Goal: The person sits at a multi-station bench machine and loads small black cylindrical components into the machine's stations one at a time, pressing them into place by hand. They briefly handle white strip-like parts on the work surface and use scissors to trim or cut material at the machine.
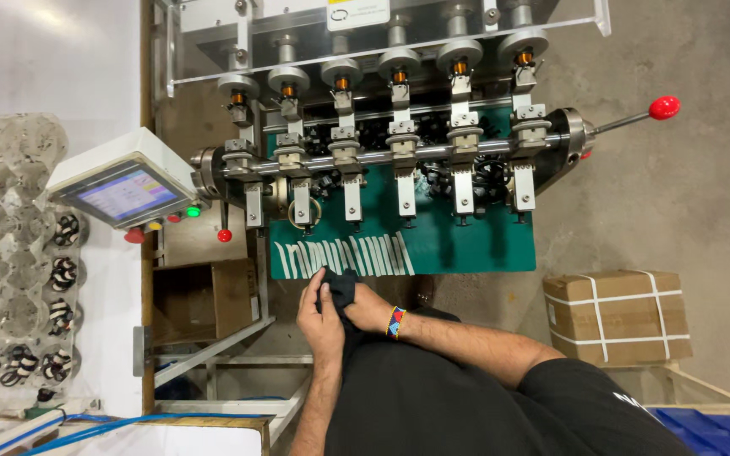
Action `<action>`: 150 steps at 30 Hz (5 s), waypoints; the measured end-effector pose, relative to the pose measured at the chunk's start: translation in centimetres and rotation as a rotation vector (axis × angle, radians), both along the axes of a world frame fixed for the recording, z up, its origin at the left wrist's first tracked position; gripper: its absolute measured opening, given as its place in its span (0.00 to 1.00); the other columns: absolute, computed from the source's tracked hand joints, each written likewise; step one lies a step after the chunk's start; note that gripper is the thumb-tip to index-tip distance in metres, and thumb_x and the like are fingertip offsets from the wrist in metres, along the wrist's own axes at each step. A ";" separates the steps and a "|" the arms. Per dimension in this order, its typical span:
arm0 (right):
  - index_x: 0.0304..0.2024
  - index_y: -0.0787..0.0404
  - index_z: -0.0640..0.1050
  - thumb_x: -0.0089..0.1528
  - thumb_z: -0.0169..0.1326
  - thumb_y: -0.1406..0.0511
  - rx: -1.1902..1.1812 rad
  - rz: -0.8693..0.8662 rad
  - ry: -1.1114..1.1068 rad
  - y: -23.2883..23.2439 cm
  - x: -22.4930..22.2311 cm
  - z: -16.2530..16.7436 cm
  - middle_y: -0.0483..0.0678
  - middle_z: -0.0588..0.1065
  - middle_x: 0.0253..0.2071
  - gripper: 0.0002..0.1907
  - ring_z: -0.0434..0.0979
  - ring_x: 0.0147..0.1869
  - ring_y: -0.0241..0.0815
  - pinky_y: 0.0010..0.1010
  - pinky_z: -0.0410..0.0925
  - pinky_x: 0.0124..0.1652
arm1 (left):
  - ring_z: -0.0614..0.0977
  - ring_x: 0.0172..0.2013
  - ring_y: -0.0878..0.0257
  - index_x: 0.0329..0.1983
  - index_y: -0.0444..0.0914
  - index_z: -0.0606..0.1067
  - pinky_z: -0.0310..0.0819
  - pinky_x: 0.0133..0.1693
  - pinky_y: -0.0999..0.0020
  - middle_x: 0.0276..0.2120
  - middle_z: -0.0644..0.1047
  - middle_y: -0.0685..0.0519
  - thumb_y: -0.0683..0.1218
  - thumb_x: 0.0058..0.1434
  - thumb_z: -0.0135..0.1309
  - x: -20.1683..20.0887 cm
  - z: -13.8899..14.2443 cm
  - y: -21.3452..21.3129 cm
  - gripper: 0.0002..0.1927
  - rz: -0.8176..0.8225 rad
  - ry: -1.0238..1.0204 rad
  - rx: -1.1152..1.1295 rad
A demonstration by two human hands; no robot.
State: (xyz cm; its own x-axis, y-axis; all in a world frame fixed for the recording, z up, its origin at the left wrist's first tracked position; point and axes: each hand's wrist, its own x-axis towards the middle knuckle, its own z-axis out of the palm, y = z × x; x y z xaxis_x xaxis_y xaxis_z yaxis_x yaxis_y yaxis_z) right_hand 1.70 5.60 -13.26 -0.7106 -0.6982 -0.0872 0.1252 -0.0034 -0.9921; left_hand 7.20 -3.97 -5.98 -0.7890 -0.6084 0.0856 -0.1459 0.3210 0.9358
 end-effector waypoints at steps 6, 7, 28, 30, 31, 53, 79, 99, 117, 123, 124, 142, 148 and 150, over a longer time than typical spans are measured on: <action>0.50 0.69 0.74 0.62 0.47 0.70 0.175 0.033 0.086 1.6 0.8 -2.0 0.59 0.78 0.39 0.15 0.82 0.44 0.55 0.42 0.73 0.45 | 0.82 0.44 0.58 0.52 0.33 0.77 0.77 0.49 0.65 0.42 0.82 0.47 0.46 0.74 0.49 -1.1 -2.7 -0.6 0.13 0.119 -0.132 0.064; 0.50 0.69 0.76 0.63 0.46 0.68 0.141 0.028 0.021 1.7 0.7 -2.1 0.58 0.78 0.38 0.15 0.81 0.43 0.53 0.43 0.73 0.44 | 0.81 0.44 0.57 0.52 0.33 0.77 0.77 0.50 0.65 0.42 0.82 0.46 0.48 0.76 0.49 -1.5 -2.6 -0.6 0.13 0.137 -0.137 0.049; 0.72 0.62 0.58 0.71 0.51 0.49 -0.001 0.389 -0.121 -9.3 0.0 2.3 0.52 0.65 0.70 0.37 0.64 0.73 0.45 0.41 0.60 0.69 | 0.75 0.29 0.60 0.39 0.31 0.81 0.74 0.34 0.61 0.26 0.80 0.40 0.51 0.75 0.49 -2.4 -4.1 -15.4 0.19 0.055 -0.237 0.118; 0.74 0.60 0.58 0.74 0.50 0.54 -0.020 0.424 0.066 -9.9 -0.3 2.6 0.54 0.62 0.75 0.32 0.60 0.79 0.48 0.43 0.58 0.72 | 0.77 0.32 0.62 0.42 0.30 0.81 0.74 0.35 0.64 0.32 0.81 0.47 0.52 0.75 0.47 -2.4 -5.1 -17.9 0.21 0.094 -0.150 0.492; 0.74 0.58 0.62 0.77 0.48 0.56 -0.062 0.442 0.198 -10.3 -0.6 2.8 0.56 0.63 0.77 0.26 0.59 0.81 0.50 0.44 0.58 0.73 | 0.79 0.33 0.63 0.43 0.29 0.82 0.74 0.36 0.66 0.34 0.82 0.50 0.52 0.76 0.47 -2.2 -5.4 -19.0 0.22 0.104 -0.110 0.676; 0.40 0.65 0.79 0.69 0.47 0.57 0.078 -0.233 -0.574 -15.7 -0.1 -1.5 0.44 0.78 0.34 0.18 0.73 0.34 0.32 0.28 0.68 0.33 | 0.82 0.41 0.54 0.53 0.30 0.73 0.75 0.44 0.59 0.41 0.80 0.43 0.50 0.72 0.46 -1.7 -1.6 -17.2 0.19 -0.385 -0.046 0.173; 0.70 0.60 0.68 0.65 0.47 0.72 1.032 -0.046 0.650 -16.0 -8.0 -2.3 0.63 0.66 0.69 0.28 0.76 0.59 0.62 0.46 0.71 0.57 | 0.80 0.43 0.38 0.51 0.30 0.73 0.73 0.41 0.45 0.44 0.77 0.37 0.41 0.71 0.49 12.8 -2.3 -51.6 0.09 0.464 -0.600 -0.700; 0.37 0.61 0.79 0.57 0.58 0.64 0.507 -0.372 0.592 -10.2 -5.2 -4.2 0.53 0.78 0.38 0.08 0.77 0.43 0.55 0.43 0.70 0.44 | 0.85 0.39 0.59 0.58 0.36 0.74 0.81 0.39 0.62 0.48 0.81 0.46 0.50 0.64 0.59 0.3 -7.5 -26.3 0.22 -0.345 -0.349 -0.107; 0.36 0.61 0.80 0.69 0.47 0.57 0.463 -0.755 -0.361 17.6 6.1 -4.3 0.45 0.72 0.22 0.17 0.73 0.22 0.35 0.30 0.67 0.26 | 0.78 0.32 0.48 0.23 0.39 0.76 0.72 0.32 0.51 0.28 0.76 0.49 0.49 0.45 0.74 -13.0 -9.6 12.3 0.16 -1.350 -0.372 -0.334; 0.33 0.62 0.79 0.72 0.44 0.54 0.370 -0.829 -0.534 19.9 3.1 -5.3 0.41 0.71 0.21 0.23 0.69 0.21 0.31 0.28 0.66 0.25 | 0.80 0.33 0.44 0.27 0.40 0.75 0.75 0.33 0.49 0.31 0.77 0.48 0.49 0.45 0.71 -17.4 -10.9 16.3 0.16 -1.133 -0.273 -0.664; 0.32 0.62 0.79 0.72 0.44 0.54 0.360 -0.832 -0.563 19.9 2.7 -5.4 0.41 0.71 0.21 0.23 0.69 0.21 0.31 0.27 0.66 0.24 | 0.81 0.33 0.45 0.28 0.39 0.74 0.75 0.34 0.49 0.30 0.77 0.48 0.49 0.47 0.71 -17.9 -11.0 16.6 0.16 -1.107 -0.282 -0.696; 0.43 0.54 0.84 0.69 0.44 0.52 0.778 -0.578 -0.640 19.8 -1.4 -8.4 0.51 0.81 0.31 0.21 0.83 0.34 0.52 0.41 0.72 0.39 | 0.81 0.37 0.42 0.45 0.34 0.75 0.77 0.35 0.52 0.41 0.79 0.40 0.51 0.42 0.74 -18.3 -11.4 15.6 0.31 -0.964 -0.285 -0.649; 0.43 0.62 0.83 0.64 0.60 0.55 0.426 -0.558 0.095 18.7 2.7 -5.4 0.54 0.81 0.35 0.16 0.81 0.35 0.48 0.38 0.72 0.35 | 0.80 0.31 0.51 0.47 0.35 0.73 0.78 0.34 0.50 0.37 0.77 0.44 0.53 0.44 0.73 -14.7 -11.5 12.8 0.31 -1.185 -1.171 0.190; 0.43 0.62 0.81 0.63 0.58 0.53 0.488 -0.499 -0.156 18.1 2.5 -5.0 0.53 0.79 0.29 0.18 0.79 0.28 0.44 0.37 0.71 0.31 | 0.82 0.33 0.51 0.38 0.35 0.79 0.77 0.37 0.53 0.34 0.80 0.44 0.55 0.46 0.74 -14.5 -11.7 13.1 0.24 -1.334 -1.052 -0.193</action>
